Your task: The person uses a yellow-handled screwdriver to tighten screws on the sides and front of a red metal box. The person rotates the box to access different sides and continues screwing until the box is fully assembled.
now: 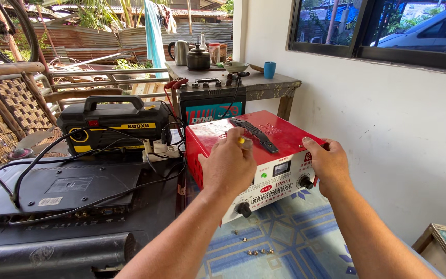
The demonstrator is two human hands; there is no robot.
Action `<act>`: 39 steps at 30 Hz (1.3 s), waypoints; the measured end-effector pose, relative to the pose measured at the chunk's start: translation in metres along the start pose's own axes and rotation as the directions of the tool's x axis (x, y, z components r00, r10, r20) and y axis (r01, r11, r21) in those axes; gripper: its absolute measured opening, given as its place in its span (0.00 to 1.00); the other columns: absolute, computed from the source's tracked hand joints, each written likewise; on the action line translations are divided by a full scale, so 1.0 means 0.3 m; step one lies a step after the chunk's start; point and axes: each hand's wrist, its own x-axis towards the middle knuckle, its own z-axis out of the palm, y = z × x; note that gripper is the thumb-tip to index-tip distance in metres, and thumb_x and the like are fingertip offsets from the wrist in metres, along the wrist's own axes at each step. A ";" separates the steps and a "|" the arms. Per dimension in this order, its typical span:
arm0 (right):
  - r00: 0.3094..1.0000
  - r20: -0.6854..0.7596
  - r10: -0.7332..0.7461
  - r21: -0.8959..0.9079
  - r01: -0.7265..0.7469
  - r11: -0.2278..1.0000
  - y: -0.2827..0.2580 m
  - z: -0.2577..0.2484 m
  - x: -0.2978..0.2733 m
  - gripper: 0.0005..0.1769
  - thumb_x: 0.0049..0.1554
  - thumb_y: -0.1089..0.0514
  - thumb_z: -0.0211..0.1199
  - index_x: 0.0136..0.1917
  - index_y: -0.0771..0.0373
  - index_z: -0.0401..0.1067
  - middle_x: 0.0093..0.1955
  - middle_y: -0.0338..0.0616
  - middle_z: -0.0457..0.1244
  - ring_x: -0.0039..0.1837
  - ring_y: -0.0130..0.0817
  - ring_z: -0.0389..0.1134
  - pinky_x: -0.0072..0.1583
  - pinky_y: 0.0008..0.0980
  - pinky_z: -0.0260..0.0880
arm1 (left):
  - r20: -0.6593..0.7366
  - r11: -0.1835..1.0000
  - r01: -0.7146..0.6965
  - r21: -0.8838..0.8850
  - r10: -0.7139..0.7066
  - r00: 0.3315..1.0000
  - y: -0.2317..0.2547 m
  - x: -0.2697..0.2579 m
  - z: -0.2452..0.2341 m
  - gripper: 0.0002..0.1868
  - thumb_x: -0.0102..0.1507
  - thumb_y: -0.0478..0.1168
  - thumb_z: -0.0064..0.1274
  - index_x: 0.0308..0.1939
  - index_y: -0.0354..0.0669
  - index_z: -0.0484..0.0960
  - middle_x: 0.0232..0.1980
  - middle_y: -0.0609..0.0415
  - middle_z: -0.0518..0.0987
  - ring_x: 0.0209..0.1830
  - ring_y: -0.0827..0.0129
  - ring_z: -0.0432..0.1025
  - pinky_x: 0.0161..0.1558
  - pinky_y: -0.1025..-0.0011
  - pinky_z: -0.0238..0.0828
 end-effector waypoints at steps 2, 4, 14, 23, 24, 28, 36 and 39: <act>1.000 -0.018 0.000 -0.014 -0.001 1.000 -0.016 0.000 -0.034 0.29 0.57 0.49 0.67 0.63 0.71 0.65 0.51 0.48 0.67 0.51 0.34 0.69 0.51 0.35 0.70 | 0.004 1.000 -0.002 -0.018 0.002 1.000 -0.020 0.008 -0.014 0.21 0.68 0.51 0.40 0.64 0.55 0.71 0.54 0.52 0.83 0.61 0.54 0.73 0.66 0.25 0.46; 0.999 -0.034 -0.013 -0.053 0.011 0.999 -0.023 0.006 -0.067 0.30 0.57 0.48 0.67 0.63 0.71 0.66 0.51 0.48 0.67 0.50 0.33 0.69 0.49 0.35 0.70 | 0.022 0.999 0.005 -0.040 -0.004 1.000 -0.042 0.016 -0.029 0.22 0.68 0.52 0.40 0.65 0.56 0.71 0.51 0.52 0.84 0.58 0.53 0.76 0.65 0.31 0.50; 0.999 -0.030 -0.025 -0.118 0.021 0.993 -0.031 -0.010 -0.188 0.30 0.62 0.49 0.67 0.67 0.73 0.67 0.51 0.57 0.67 0.43 0.46 0.63 0.40 0.48 0.60 | 0.022 0.987 -0.128 -0.093 0.131 0.991 -0.184 0.070 -0.024 0.21 0.68 0.53 0.45 0.64 0.57 0.72 0.44 0.49 0.86 0.45 0.55 0.82 0.48 0.58 0.77; 0.998 0.027 -0.054 -0.075 0.055 0.996 -0.046 -0.025 -0.305 0.34 0.56 0.49 0.65 0.66 0.73 0.61 0.53 0.53 0.66 0.53 0.35 0.69 0.50 0.36 0.71 | 0.068 0.965 -0.141 -0.222 0.160 0.985 -0.260 0.111 -0.078 0.21 0.68 0.52 0.47 0.62 0.53 0.74 0.47 0.46 0.86 0.46 0.56 0.82 0.48 0.61 0.76; 0.998 0.043 -0.035 -0.089 0.038 0.995 -0.056 -0.027 -0.302 0.33 0.58 0.49 0.65 0.66 0.74 0.62 0.52 0.57 0.67 0.51 0.40 0.68 0.47 0.42 0.68 | 0.070 0.959 -0.144 -0.245 0.166 0.984 -0.258 0.115 -0.084 0.21 0.68 0.52 0.47 0.63 0.53 0.74 0.48 0.46 0.86 0.47 0.57 0.82 0.49 0.62 0.76; 0.985 0.087 -0.151 -0.384 0.173 0.907 -0.111 -0.025 -0.260 0.31 0.58 0.47 0.67 0.64 0.74 0.67 0.53 0.57 0.68 0.50 0.42 0.69 0.49 0.43 0.68 | 0.103 0.976 -0.174 -0.130 0.188 0.977 -0.232 0.130 -0.101 0.21 0.68 0.51 0.48 0.63 0.51 0.73 0.51 0.44 0.83 0.47 0.57 0.81 0.47 0.63 0.76; 0.947 0.305 -0.100 -0.319 0.200 0.926 -0.120 -0.041 -0.095 0.22 0.57 0.53 0.63 0.61 0.65 0.73 0.54 0.51 0.71 0.52 0.36 0.73 0.52 0.37 0.74 | -0.123 0.867 -0.412 -0.281 0.394 0.911 -0.076 0.195 -0.132 0.13 0.69 0.47 0.51 0.44 0.39 0.77 0.28 0.52 0.80 0.27 0.66 0.76 0.31 0.66 0.73; 0.929 0.332 -0.165 -0.035 0.187 0.982 -0.014 -0.043 -0.076 0.19 0.61 0.55 0.59 0.62 0.67 0.75 0.58 0.52 0.69 0.57 0.37 0.69 0.56 0.35 0.71 | 0.033 0.833 -0.185 -0.521 0.236 0.971 0.006 0.238 -0.114 0.14 0.69 0.48 0.50 0.42 0.40 0.77 0.25 0.57 0.80 0.21 0.76 0.70 0.24 0.71 0.66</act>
